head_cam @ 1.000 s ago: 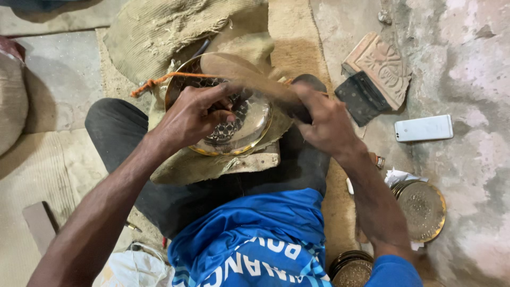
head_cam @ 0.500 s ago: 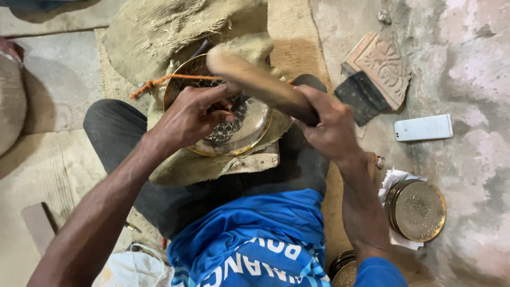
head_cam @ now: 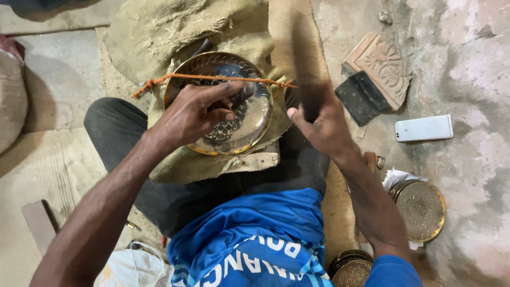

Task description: The person sits on the floor and uses a hammer and punch to create a patterned texture on a round metal plate. The plate is held steady with a rope while the person repeatedly strikes the punch to form indentations.

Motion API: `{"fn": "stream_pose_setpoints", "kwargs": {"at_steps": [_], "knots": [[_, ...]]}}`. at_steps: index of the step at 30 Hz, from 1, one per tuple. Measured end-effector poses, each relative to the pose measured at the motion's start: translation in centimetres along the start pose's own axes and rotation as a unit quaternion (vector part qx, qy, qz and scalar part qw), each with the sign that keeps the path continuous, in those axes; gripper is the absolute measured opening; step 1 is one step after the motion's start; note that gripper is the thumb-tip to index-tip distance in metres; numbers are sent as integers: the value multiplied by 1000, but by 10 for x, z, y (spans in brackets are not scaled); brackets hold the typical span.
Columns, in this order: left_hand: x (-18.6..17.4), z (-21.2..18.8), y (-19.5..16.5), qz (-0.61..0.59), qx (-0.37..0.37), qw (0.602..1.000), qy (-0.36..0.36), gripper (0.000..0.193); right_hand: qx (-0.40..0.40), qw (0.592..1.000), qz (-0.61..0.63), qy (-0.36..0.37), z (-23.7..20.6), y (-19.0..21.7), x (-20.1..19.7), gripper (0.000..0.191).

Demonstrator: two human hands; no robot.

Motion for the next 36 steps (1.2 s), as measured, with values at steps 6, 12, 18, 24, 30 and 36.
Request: {"fn": "stream_pose_setpoints", "kwargs": {"at_steps": [6,12,18,24,30,36], "knots": [[-1,-4,3,-2,13,1000,-2,59,-63,997,-34,2,-5,11,-3,51],[3,-5,12,-10,2,998,-58,49,-136,977,-152,-56,-7,16,-22,43],[3,-6,13,0,14,998,-57,56,-112,990,67,-47,11,2,-30,26],[5,-6,10,-12,7,997,-73,49,-76,980,-182,25,14,-2,-40,31],[21,-24,5,-48,-51,975,-211,48,-124,990,-15,-57,6,2,-41,34],[47,-35,-2,-73,-79,948,-298,50,-215,950,-206,-92,28,16,-43,45]]}}
Point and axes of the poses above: each hand's wrist, its own z-axis towards the middle knuckle, its own x-axis out of the palm, y = z × x, the point moved 3 cm from there along z, towards the middle knuckle, and after that the axes turned 14 degrees about y, right-handed, at the moved point
